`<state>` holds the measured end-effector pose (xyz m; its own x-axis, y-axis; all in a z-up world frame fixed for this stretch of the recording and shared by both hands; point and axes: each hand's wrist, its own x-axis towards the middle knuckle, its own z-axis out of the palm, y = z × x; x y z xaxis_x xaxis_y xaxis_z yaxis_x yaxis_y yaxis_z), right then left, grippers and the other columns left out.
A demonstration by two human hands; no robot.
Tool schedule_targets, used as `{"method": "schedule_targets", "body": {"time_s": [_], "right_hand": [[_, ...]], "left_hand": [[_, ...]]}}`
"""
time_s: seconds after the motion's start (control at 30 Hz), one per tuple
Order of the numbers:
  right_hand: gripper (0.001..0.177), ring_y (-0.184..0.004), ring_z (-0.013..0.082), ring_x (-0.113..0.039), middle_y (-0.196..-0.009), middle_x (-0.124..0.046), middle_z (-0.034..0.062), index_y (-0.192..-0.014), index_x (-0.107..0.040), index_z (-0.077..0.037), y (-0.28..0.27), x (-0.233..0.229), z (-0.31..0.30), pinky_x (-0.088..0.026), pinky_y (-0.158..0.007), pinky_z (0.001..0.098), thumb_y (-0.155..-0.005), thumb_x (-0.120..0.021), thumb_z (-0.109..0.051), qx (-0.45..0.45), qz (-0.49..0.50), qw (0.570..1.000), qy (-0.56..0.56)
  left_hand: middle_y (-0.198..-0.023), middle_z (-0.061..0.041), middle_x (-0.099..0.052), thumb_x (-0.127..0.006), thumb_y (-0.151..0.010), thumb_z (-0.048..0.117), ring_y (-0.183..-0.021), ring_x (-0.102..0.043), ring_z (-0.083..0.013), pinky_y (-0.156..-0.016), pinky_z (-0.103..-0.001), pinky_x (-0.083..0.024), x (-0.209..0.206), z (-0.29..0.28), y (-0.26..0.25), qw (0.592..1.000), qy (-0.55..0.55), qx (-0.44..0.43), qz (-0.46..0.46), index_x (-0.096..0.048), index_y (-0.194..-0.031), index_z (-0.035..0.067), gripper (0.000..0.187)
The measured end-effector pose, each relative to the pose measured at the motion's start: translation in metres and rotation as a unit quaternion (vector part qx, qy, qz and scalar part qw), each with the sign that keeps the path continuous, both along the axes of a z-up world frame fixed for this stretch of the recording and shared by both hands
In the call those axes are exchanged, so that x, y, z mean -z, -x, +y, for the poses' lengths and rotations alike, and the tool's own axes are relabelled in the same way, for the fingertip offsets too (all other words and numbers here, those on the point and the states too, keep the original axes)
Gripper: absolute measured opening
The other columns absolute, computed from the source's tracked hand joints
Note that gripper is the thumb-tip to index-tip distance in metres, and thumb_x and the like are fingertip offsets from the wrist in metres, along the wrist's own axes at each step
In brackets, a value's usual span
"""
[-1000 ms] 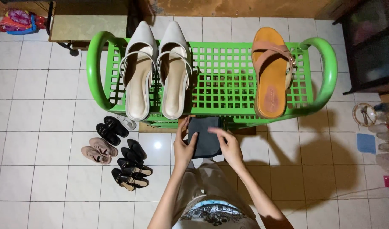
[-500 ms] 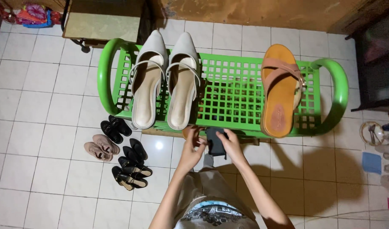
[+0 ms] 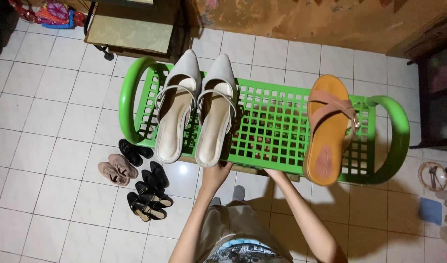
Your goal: Cleaning and organizing various pairs of shoes on a rack and the floor using a cloth.
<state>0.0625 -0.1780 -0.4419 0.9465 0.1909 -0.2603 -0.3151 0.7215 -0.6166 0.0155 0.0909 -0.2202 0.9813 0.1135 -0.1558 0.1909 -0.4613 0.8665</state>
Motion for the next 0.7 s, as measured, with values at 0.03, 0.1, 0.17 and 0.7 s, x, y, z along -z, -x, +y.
{"method": "schedule_targets", "body": {"time_s": [0.03,0.1,0.17,0.7], "right_hand": [[0.041,-0.123,0.0277,-0.063,-0.144,-0.057,0.0085,-0.145,-0.051,-0.011,0.011,-0.010,-0.006,-0.052,-0.100,0.0388,-0.106,-0.051,-0.026,-0.002,-0.001,1.000,0.000],[0.041,-0.122,0.0276,-0.062,-0.143,-0.057,0.0091,-0.144,-0.052,-0.011,-0.008,-0.027,0.004,-0.051,-0.100,0.0386,-0.106,-0.051,-0.027,-0.029,-0.001,0.997,0.068],[0.042,-0.122,0.0275,-0.062,-0.142,-0.058,0.0096,-0.144,-0.052,-0.010,-0.012,-0.035,0.007,-0.051,-0.100,0.0384,-0.106,-0.052,-0.028,-0.055,-0.001,0.989,0.134],[0.049,-0.118,0.0267,-0.060,-0.134,-0.062,0.0142,-0.140,-0.056,-0.004,-0.001,-0.095,0.026,-0.049,-0.101,0.0371,-0.106,-0.057,-0.039,-0.235,-0.016,0.747,0.622]], "left_hand": [[-0.085,-0.016,-0.074,-0.077,-0.085,0.021,-0.075,-0.071,-0.0318,-0.072,-0.043,-0.056,0.012,-0.002,-0.001,1.000,0.000,-0.002,-0.001,-0.069,-0.109,0.001,0.032],[-0.091,-0.016,-0.076,-0.081,-0.088,0.027,-0.086,-0.072,-0.0366,-0.076,-0.046,-0.056,0.035,-0.007,-0.003,0.995,-0.089,0.050,-0.005,-0.074,-0.102,0.005,0.028],[-0.095,-0.019,-0.075,-0.080,-0.082,0.022,-0.088,-0.070,-0.0400,-0.076,-0.048,-0.055,0.012,-0.010,-0.008,0.989,-0.101,0.030,-0.107,-0.073,-0.107,0.003,0.032],[-0.097,-0.015,-0.069,-0.085,-0.062,0.018,-0.093,-0.066,-0.0395,-0.077,-0.050,-0.051,-0.051,0.007,0.023,0.971,-0.186,-0.055,-0.141,-0.069,-0.107,0.007,0.049]]}}
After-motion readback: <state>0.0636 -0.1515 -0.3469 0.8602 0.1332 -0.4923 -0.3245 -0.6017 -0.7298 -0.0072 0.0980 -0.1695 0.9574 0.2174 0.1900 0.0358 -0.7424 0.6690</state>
